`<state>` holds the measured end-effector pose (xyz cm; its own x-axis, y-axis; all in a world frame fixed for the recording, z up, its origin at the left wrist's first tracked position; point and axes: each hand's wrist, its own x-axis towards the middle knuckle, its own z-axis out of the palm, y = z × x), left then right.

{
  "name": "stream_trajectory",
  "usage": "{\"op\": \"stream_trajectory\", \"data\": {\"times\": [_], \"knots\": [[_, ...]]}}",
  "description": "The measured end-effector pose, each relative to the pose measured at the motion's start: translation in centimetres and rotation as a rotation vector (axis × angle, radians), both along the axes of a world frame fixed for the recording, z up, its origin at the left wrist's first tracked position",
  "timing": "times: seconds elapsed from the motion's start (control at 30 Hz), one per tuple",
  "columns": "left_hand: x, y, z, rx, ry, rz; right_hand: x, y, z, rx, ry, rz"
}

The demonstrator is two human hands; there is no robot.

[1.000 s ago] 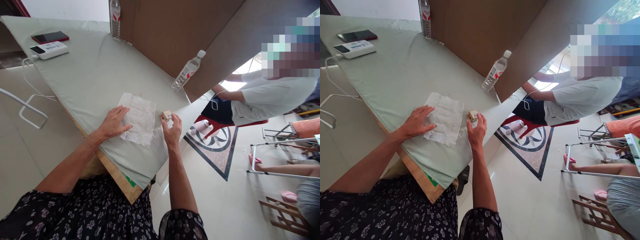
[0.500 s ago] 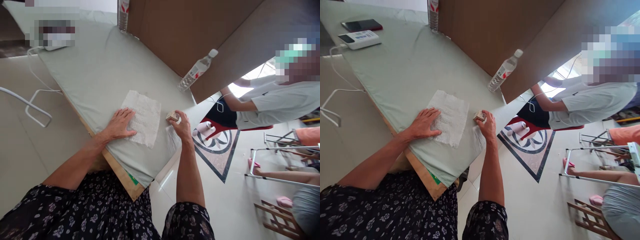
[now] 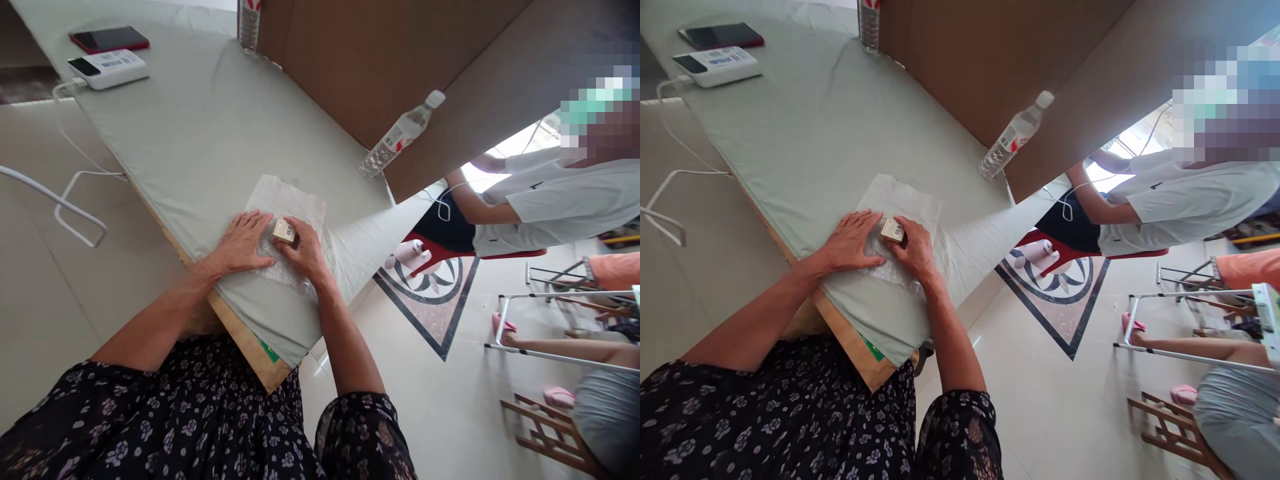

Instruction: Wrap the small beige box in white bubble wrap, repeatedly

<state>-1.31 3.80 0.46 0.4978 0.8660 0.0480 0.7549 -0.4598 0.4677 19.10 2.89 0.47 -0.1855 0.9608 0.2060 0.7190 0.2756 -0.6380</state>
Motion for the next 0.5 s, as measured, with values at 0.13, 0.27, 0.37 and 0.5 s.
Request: {"op": "stream_trajectory", "data": {"times": [0.13, 0.27, 0.37, 0.5], "knots": [[-0.02, -0.05, 0.22, -0.002, 0.007, -0.012, 0.55, 0.22, -0.50, 0.008, -0.030, -0.005], [-0.06, -0.07, 0.29, -0.011, 0.025, -0.014, 0.91, 0.59, -0.25, 0.004, -0.033, 0.015], [-0.08, -0.03, 0.24, -0.013, 0.028, -0.013, 0.88, 0.68, -0.39, 0.002, -0.028, 0.017], [-0.15, 0.09, 0.22, -0.007, 0.020, -0.004, 0.69, 0.47, -0.74, 0.006, -0.040, 0.004]]}}
